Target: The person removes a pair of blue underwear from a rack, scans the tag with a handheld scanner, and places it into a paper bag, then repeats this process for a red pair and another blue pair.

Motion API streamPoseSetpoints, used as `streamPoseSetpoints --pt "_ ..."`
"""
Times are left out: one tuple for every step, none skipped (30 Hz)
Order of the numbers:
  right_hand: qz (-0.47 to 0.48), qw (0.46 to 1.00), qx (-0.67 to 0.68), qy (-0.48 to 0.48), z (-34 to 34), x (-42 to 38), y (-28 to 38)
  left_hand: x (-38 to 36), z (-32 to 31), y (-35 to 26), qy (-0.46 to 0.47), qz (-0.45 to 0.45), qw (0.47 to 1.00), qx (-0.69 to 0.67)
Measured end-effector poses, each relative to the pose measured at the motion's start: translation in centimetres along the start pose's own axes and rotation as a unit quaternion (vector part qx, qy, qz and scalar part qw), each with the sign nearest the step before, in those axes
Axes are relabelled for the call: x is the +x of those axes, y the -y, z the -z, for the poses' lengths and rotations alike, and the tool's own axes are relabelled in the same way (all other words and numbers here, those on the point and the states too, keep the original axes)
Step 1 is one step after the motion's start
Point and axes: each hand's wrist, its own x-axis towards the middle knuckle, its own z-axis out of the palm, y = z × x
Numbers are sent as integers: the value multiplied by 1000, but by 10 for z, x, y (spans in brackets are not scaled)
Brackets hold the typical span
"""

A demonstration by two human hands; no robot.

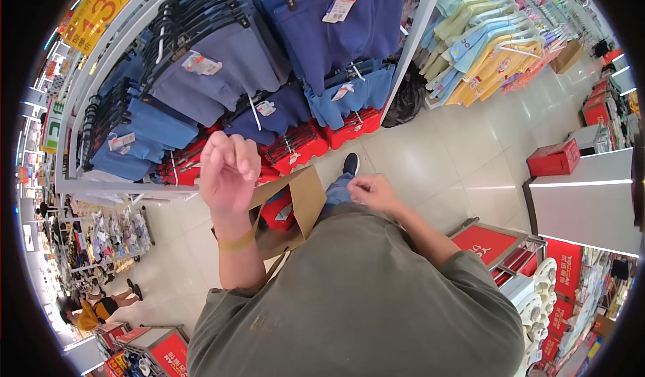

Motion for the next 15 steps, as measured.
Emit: streamPoseSetpoints --pt "-5 1000 -10 -1 16 9 -10 4 5 6 -23 15 1000 -4" --pt "-11 1000 -21 -3 30 18 -16 7 11 12 -28 24 999 1" --pt "-12 998 -56 -31 43 27 -21 11 18 18 -32 33 999 5" --pt "-10 994 -94 -57 58 38 -21 17 23 24 -35 38 999 9" --pt "-5 987 -137 -82 76 53 -19 22 26 28 -57 48 997 4" --pt "20 976 -191 -102 93 67 -16 27 30 31 -64 51 997 13" --pt "46 961 -244 -119 110 83 -15 32 34 34 -72 53 996 23" --pt "72 943 -296 -134 127 99 -12 38 38 37 -82 54 995 33" --pt "70 941 -295 -149 143 116 -9 44 41 39 -90 54 994 35" --pt "93 931 -317 -158 158 133 -4 49 45 42 -99 55 993 34" --pt "117 918 -338 -168 172 150 4 55 48 46 -107 56 992 32" --pt "141 905 -359 -178 184 166 10 61 51 48 -115 57 991 31" --pt "121 894 -400 -163 193 179 22 67 50 51 -126 59 990 31" --pt "146 878 -425 -166 200 195 24 73 52 53 -129 58 989 35" --pt "171 861 -449 -168 206 210 24 79 54 56 -132 57 989 40"
